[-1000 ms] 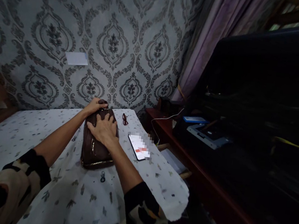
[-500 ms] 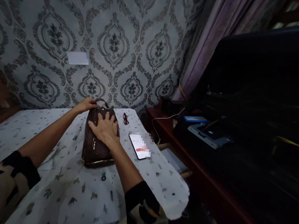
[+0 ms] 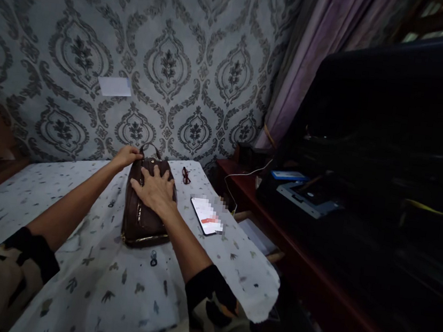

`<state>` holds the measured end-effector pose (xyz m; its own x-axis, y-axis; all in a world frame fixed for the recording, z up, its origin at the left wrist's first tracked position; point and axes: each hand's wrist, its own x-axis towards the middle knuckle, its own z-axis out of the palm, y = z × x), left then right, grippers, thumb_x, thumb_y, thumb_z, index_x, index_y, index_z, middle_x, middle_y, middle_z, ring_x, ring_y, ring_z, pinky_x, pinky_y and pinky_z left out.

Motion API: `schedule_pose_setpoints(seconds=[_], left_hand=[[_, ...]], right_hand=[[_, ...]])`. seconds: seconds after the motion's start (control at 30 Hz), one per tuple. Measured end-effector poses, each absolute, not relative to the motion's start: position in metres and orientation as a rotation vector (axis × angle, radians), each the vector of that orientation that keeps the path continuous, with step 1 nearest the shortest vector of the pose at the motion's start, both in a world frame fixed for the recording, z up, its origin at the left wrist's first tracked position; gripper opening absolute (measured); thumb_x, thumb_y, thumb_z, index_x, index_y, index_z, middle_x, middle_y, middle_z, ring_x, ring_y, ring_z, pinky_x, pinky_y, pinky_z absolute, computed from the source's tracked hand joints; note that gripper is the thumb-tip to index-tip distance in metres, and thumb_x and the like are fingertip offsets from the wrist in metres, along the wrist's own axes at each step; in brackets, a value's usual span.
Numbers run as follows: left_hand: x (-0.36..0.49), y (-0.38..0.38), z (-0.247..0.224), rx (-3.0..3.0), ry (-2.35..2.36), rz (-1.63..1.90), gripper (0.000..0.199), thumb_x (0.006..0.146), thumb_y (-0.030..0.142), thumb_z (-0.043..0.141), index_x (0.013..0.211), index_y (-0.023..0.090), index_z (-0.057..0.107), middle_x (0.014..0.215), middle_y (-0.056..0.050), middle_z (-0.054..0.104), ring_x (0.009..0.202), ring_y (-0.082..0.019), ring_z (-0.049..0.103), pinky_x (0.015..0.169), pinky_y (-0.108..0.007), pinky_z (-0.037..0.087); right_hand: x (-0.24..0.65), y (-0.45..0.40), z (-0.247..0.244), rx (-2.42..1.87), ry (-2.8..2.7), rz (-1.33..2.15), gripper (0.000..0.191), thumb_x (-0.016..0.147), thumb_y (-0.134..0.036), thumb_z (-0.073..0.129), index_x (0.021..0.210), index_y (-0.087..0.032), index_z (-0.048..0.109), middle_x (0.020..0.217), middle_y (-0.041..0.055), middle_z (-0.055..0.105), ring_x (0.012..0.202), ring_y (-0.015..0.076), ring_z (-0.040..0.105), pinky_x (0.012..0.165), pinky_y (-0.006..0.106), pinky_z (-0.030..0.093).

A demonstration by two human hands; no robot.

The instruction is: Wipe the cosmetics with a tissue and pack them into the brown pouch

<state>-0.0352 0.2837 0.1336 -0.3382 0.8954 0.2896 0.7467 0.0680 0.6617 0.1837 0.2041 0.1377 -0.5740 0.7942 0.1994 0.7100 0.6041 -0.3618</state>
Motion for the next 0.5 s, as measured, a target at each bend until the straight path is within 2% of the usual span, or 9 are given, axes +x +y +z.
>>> schedule_pose_setpoints(seconds=[0.23, 0.5], left_hand=[[-0.029, 0.275, 0.137, 1.545, 2.076, 1.191, 0.019, 0.067, 0.037, 0.059, 0.062, 0.018, 0.056, 0.057, 0.001, 0.051, 0.063, -0.016, 0.049, 0.06, -0.028, 0.037], [-0.024, 0.261, 0.142, 1.551, 1.988, 1.193, 0.02, 0.064, 0.037, 0.059, 0.061, 0.019, 0.052, 0.061, 0.0, 0.053, 0.068, -0.017, 0.05, 0.062, -0.028, 0.036]], right_hand=[[0.183, 0.204, 0.138, -1.219, -2.503, 0.335, 0.064, 0.094, -0.067, 0.035, 0.15, -0.035, 0.04, 0.162, 0.0076, 0.03, 0.145, 0.042, 0.027, 0.11, 0.061, 0.029], [0.184, 0.204, 0.139, -1.216, -2.504, 0.343, 0.068, 0.094, -0.066, 0.035, 0.152, -0.03, 0.037, 0.162, 0.0094, 0.029, 0.146, 0.043, 0.026, 0.111, 0.061, 0.029]])
